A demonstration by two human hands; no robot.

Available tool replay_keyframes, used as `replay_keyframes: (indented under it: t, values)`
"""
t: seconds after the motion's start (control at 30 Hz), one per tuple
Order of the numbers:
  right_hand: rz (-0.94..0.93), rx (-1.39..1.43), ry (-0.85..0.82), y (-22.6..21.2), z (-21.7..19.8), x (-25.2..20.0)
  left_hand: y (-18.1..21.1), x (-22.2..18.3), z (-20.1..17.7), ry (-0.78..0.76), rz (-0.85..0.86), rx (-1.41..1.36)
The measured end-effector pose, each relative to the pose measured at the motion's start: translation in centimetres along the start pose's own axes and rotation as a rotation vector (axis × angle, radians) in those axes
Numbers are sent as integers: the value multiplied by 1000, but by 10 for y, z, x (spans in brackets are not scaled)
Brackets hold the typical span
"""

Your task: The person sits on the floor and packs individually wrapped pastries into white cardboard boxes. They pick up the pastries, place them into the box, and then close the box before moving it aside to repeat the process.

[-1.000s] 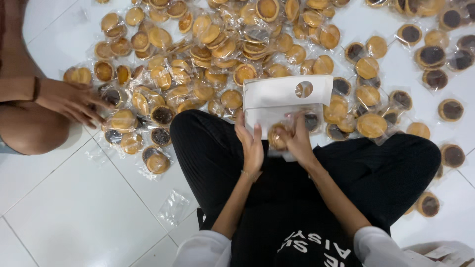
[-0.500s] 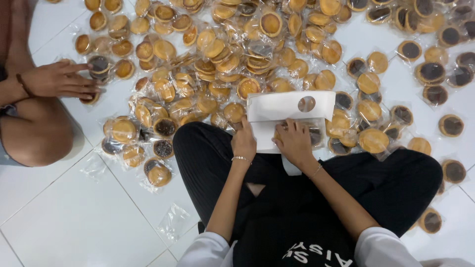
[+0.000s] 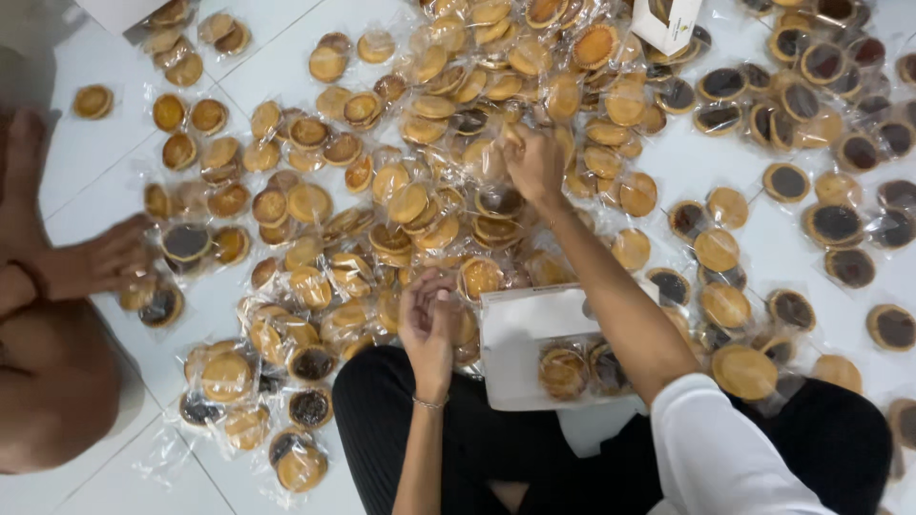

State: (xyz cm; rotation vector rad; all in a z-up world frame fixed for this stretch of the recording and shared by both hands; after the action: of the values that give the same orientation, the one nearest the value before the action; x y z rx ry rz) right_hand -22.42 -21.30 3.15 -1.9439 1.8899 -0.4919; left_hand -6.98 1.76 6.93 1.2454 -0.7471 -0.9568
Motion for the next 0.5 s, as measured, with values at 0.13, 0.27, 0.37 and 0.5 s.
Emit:
replay_keyframes:
  t: [0.13,0.27,0.37,0.5]
  values:
    - [-506,429,18,-59,-43,-25,21,63,7,-165,-271,-446]
    - [-566,273,-4,-17,-61,46,-7,83,1,-12,-389,-357]
    - [-415,-489,268,39,-107,118,-22,78,-5,25,-571,-435]
    - [-223,-798,416,116,-79,121,-44,79,-10,-19,-459,-365]
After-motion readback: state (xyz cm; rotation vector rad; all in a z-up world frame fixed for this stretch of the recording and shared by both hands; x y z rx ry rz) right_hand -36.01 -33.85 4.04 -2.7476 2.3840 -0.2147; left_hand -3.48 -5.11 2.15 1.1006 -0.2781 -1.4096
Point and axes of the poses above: each hand's wrist, its own x-axis towards the middle knuckle, its own z-axis out of the palm, y = z × x, the point moved 1 cm from there along x, towards the middle knuckle, and after that the axes turned 2 degrees about -x, right-handed, at the moved point
